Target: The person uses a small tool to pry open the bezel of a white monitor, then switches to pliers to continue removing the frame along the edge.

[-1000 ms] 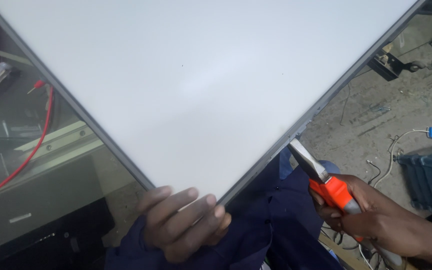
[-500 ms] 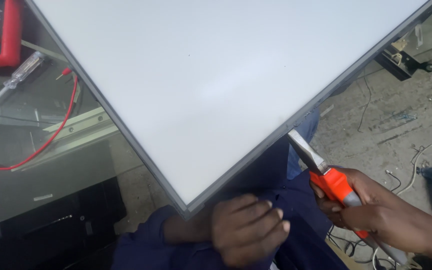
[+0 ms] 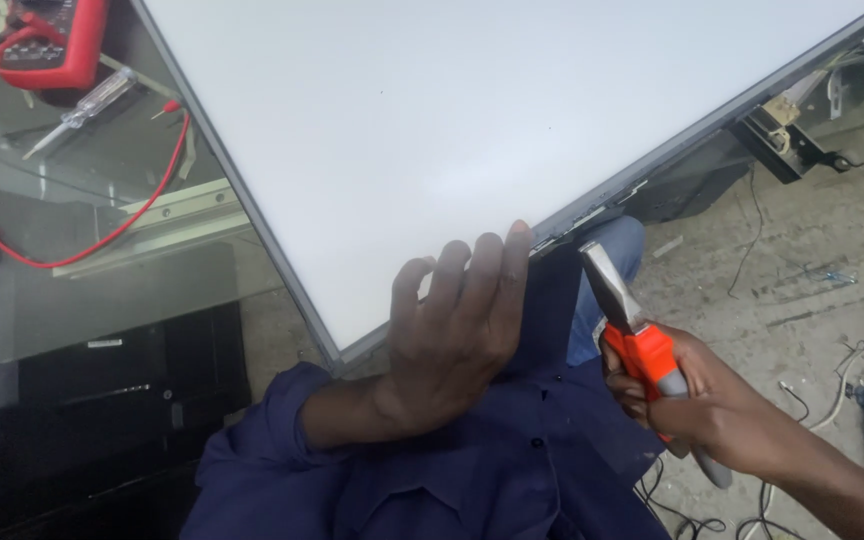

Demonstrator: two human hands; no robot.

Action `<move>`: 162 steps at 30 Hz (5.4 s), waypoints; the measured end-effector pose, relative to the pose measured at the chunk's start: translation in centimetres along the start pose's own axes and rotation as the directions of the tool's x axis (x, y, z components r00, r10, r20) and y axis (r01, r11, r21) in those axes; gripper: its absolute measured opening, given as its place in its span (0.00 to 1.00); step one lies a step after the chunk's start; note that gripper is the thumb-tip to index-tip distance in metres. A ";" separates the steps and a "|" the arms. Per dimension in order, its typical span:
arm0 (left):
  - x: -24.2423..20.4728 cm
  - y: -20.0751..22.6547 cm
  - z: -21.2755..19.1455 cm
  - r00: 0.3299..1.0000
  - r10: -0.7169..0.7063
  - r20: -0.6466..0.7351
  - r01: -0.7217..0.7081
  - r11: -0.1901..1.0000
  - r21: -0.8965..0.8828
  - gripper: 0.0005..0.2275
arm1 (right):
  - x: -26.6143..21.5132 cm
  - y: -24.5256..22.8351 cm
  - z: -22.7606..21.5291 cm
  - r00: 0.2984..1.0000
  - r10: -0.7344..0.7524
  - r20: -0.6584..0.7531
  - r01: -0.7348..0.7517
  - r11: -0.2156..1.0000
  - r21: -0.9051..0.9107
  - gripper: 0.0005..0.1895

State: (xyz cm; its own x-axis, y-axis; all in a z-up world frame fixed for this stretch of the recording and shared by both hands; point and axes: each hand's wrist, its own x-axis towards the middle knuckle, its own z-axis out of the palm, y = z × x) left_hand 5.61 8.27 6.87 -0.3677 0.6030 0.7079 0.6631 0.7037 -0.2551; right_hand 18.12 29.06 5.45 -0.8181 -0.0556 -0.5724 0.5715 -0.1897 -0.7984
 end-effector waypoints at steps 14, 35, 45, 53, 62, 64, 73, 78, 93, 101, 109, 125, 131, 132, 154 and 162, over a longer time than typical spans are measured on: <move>1.8 0.3 -0.6 0.997 -0.004 0.078 0.002 1.000 0.016 0.09 | 2.2 5.7 -3.1 0.999 -0.022 0.029 0.019 0.994 0.108 0.17; 4.1 -4.7 0.0 0.728 0.452 0.516 -0.153 0.840 -0.520 0.14 | 1.9 6.1 -2.6 0.992 -0.082 0.094 0.073 0.993 0.089 0.20; 0.7 -1.8 -3.2 0.942 0.249 0.226 -0.307 0.911 0.275 0.13 | 2.7 6.8 -2.3 0.988 -0.093 0.125 0.070 0.983 0.172 0.19; -0.4 -0.4 -1.7 0.992 0.037 0.117 -0.043 0.998 0.045 0.12 | 2.7 7.5 -2.7 0.989 -0.077 0.130 0.049 0.978 0.201 0.18; -5.0 -6.4 -5.9 0.992 -0.050 0.115 0.089 0.926 -0.367 0.09 | 3.5 8.0 -3.6 0.993 -0.052 0.111 0.032 0.984 0.175 0.20; -5.7 -7.0 -5.6 0.993 -0.026 0.116 0.067 0.927 -0.368 0.10 | 3.5 7.9 -3.4 0.989 -0.059 0.138 0.035 0.985 0.169 0.20; -3.9 -4.2 -3.7 0.999 0.051 0.018 -0.051 0.998 0.020 0.10 | 3.5 8.2 -2.7 0.987 -0.070 0.142 0.037 0.974 0.225 0.20; -2.7 -4.8 -4.5 0.994 0.109 -0.018 -0.108 0.992 0.063 0.11 | 3.3 8.5 -2.7 0.993 -0.051 0.104 0.025 0.971 0.237 0.21; 0.7 -7.3 -4.5 0.674 0.738 0.030 -0.706 0.633 0.317 0.16 | 2.9 5.9 -2.1 0.992 -0.055 0.116 0.038 0.989 0.142 0.20; 0.9 -8.1 -3.8 0.656 0.753 -0.047 -0.711 0.638 0.295 0.13 | 1.5 1.5 -0.9 0.989 0.080 0.128 -0.091 0.992 0.083 0.31; 1.3 -9.6 -3.5 0.643 0.762 -0.073 -0.738 0.642 0.208 0.08 | -0.2 -1.7 -0.2 0.957 0.290 0.012 -0.288 0.954 -0.079 0.21; 0.8 -10.9 -2.1 0.630 0.768 -0.120 -0.769 0.638 0.040 0.08 | -0.7 -2.9 4.9 0.985 0.149 -0.089 -0.149 0.989 0.005 0.15; 0.7 -10.9 -2.0 0.629 0.767 -0.131 -0.766 0.640 0.067 0.06 | 0.6 -2.6 4.1 0.998 0.067 -0.011 -0.067 0.996 -0.057 0.15; 0.7 -10.9 -2.1 0.626 0.769 -0.130 -0.768 0.637 0.069 0.06 | 0.8 -2.5 4.1 0.998 0.063 -0.010 -0.064 0.996 -0.054 0.15; 2.4 -9.3 -3.0 0.653 0.749 -0.115 -0.728 0.662 0.180 0.10 | 2.6 2.6 1.4 0.966 -0.110 0.232 0.043 0.959 0.280 0.22; 2.4 -8.8 -3.3 0.638 0.769 -0.051 -0.748 0.634 0.195 0.09 | 2.3 1.7 -0.5 0.994 -0.108 0.004 0.107 0.976 -0.192 0.19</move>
State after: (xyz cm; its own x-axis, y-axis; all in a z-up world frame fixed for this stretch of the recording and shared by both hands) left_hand 0.98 2.29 12.98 0.3084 0.9063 0.2890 0.5685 0.0680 -0.8199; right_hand 17.23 29.10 2.66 -0.8752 -0.0389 -0.4822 0.4827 -0.0033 -0.8758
